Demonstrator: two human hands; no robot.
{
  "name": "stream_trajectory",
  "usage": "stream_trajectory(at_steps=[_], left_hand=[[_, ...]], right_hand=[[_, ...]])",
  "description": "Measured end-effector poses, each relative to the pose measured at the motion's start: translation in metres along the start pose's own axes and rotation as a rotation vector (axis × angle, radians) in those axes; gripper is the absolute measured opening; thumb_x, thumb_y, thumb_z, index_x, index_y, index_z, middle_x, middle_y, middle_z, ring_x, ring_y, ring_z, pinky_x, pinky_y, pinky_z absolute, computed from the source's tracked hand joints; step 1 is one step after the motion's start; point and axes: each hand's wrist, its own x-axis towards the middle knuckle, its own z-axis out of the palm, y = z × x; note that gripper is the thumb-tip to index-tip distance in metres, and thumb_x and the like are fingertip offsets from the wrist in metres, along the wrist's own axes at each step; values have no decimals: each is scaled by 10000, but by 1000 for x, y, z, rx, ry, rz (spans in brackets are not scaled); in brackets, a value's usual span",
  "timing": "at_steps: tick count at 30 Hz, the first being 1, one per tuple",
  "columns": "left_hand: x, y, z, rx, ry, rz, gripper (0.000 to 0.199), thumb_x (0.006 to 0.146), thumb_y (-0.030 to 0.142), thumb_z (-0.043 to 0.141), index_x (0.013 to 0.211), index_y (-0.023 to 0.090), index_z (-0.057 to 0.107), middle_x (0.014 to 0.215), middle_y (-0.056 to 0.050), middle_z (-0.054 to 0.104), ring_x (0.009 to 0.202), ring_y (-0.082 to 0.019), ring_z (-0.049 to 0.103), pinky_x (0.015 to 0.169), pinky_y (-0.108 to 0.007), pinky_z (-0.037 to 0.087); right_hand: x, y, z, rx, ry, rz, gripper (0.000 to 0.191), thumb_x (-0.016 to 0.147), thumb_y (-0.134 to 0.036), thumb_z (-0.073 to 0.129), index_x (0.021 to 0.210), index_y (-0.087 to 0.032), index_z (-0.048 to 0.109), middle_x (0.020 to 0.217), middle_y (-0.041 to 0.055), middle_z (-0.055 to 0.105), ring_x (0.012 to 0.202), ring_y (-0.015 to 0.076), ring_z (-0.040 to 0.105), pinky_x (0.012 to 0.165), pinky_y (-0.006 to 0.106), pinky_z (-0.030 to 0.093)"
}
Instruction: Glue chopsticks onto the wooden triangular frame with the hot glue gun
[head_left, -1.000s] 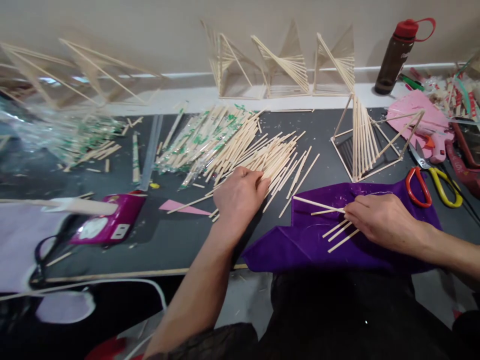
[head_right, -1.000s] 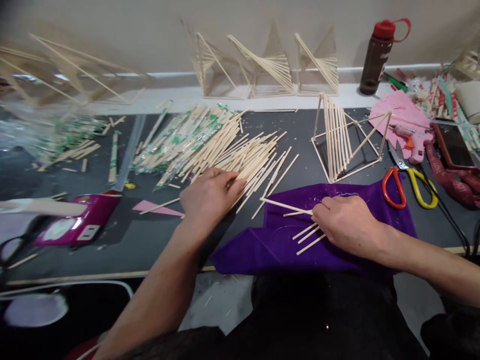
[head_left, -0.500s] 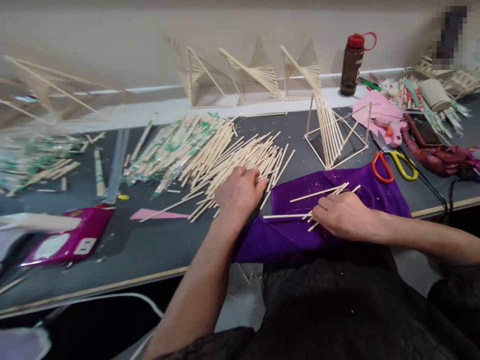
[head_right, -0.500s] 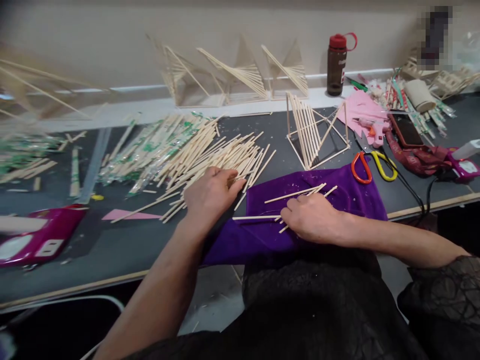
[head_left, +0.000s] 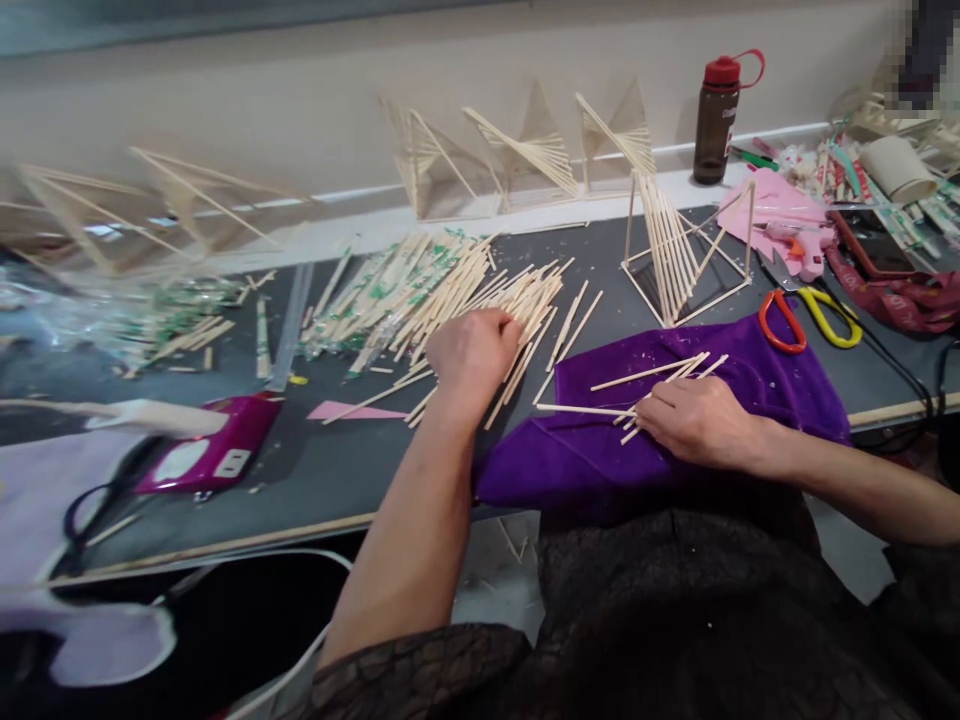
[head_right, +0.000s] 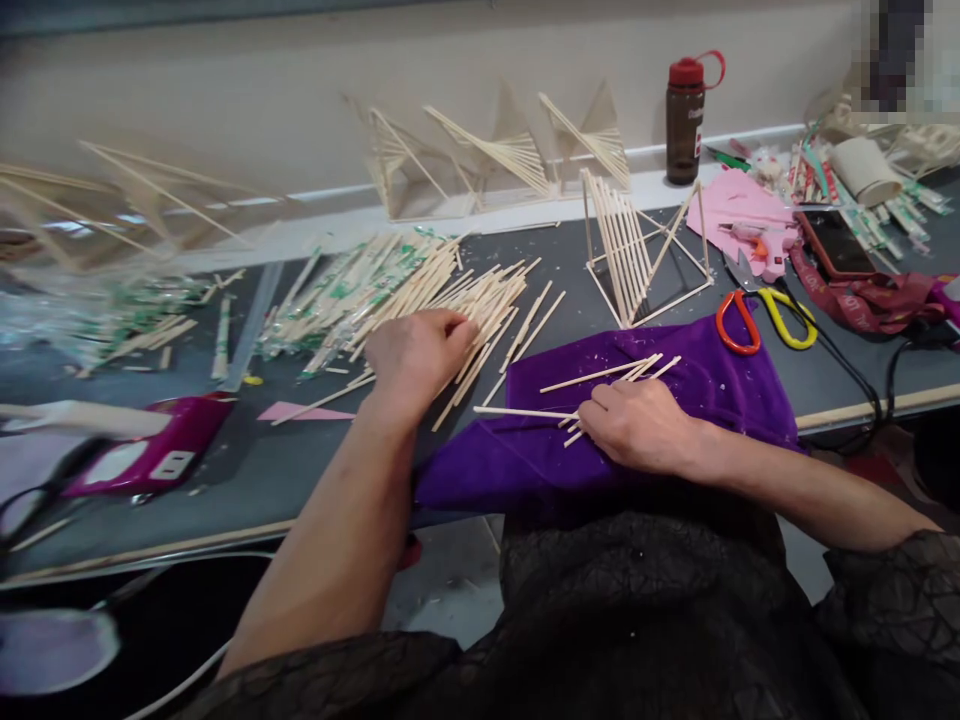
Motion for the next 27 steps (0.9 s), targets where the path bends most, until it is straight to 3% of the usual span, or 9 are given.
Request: stream_trajectory(at_steps=[5, 10, 14, 18, 27], left_hand=[[9, 1, 5, -60, 28, -60, 359, 855, 387, 467, 976, 191, 742, 921, -136, 735, 853, -315, 650, 672, -394, 448], [8, -10, 12, -147, 29, -139, 326, 831, 348, 502, 1001, 185, 728, 963, -135, 733, 885, -317, 655, 708, -407, 460], [3, -17, 17, -238, 62, -34, 313, 841, 373, 511, 988, 211, 735, 1001, -96, 725, 918, -277, 658, 761, -371, 465], [-2, -10, 21, -263, 104, 33, 330, 868, 398, 496, 1008, 218, 735, 1036, -85, 706, 927, -256, 661, 755, -348, 460], [-6, 1, 21, -212, 69, 138, 372, 912, 426, 449, 997, 208, 739, 1066, -106, 694, 969, -277, 646, 709, -361, 443]], right_hand=[[-1, 0, 2, 1, 52, -3, 322, 982, -217, 420, 741, -149, 622, 668, 30, 576, 585, 118, 417, 538, 317, 191], [0, -2, 0, -22, 41, 30, 327, 978, -225, 420, 744, -154, 638, 663, 27, 591, 587, 122, 450, 546, 316, 216], [-1, -2, 2, -11, 24, 50, 323, 982, -244, 420, 778, -157, 654, 692, 28, 619, 612, 125, 486, 557, 320, 236], [-1, -2, 3, 0, 31, 54, 326, 983, -253, 422, 782, -160, 661, 694, 26, 622, 630, 128, 506, 564, 318, 249], [3, -3, 2, 28, -63, 91, 314, 975, -252, 407, 820, -154, 661, 728, 39, 628, 623, 122, 498, 561, 301, 238]])
